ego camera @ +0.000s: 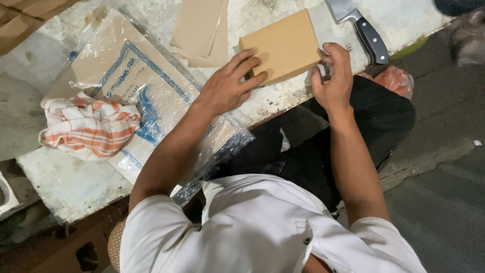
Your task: The person cuts a rectangular piece of cardboard with a knife, folds it, and places it inside a small cardboard box. They repeat this process with several boxes, stacking the finished ones on the left.
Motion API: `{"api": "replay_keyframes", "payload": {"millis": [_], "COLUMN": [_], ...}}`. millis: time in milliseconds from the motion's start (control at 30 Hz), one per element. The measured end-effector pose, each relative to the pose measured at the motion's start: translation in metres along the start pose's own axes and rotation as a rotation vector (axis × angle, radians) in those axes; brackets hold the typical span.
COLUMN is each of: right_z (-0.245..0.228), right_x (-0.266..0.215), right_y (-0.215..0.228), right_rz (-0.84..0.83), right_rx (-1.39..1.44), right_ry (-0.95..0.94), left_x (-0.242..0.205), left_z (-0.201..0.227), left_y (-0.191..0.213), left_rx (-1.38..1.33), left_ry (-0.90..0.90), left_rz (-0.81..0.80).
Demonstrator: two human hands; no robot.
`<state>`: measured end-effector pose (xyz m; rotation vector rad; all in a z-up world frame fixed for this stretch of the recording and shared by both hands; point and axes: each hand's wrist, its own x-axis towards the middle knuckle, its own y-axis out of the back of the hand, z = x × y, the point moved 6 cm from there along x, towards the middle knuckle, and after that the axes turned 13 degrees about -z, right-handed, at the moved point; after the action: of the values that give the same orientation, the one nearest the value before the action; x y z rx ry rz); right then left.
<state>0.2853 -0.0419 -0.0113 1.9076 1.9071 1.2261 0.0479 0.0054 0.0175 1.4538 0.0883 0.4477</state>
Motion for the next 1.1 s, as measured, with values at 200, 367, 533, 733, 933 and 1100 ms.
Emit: {"api": "replay_keyframes", "payload": {"millis": [200, 367, 533, 733, 933, 1100], "right_z": [-0.024, -0.02, -0.008, -0.014, -0.028, -0.006], "right_x": [0.01, 0.011, 0.005, -0.012, -0.015, -0.019], "right_y": [0.002, -0.004, -0.011, -0.009, -0.022, -0.022], "right_rz": [0.008, -0.029, -0.014, 0.055, 0.008, 0.105], "right_rx": [-0.003, -0.08, 0.121, 0.499, 0.677, 0.635], "right_ry": [0.108, 0.132, 0.086, -0.06, -0.075, -0.061], "left_x": [0.006, 0.009, 0.033, 0.042, 0.034, 0.019], "left_z": [0.006, 0.017, 0.051, 0.063, 0.035, -0.012], "left_y": [-0.01, -0.034, -0.001, 0.027, 0.008, 0.037], "left_rx": [-0.075, -0.012, 0.244, 0.558, 0.484, 0.405], "left_ry": [0.079, 0.121, 0.417, 0.553, 0.309, 0.244], "left_rz": [0.068, 0.322, 0.274, 0.264, 0.21, 0.262]}}
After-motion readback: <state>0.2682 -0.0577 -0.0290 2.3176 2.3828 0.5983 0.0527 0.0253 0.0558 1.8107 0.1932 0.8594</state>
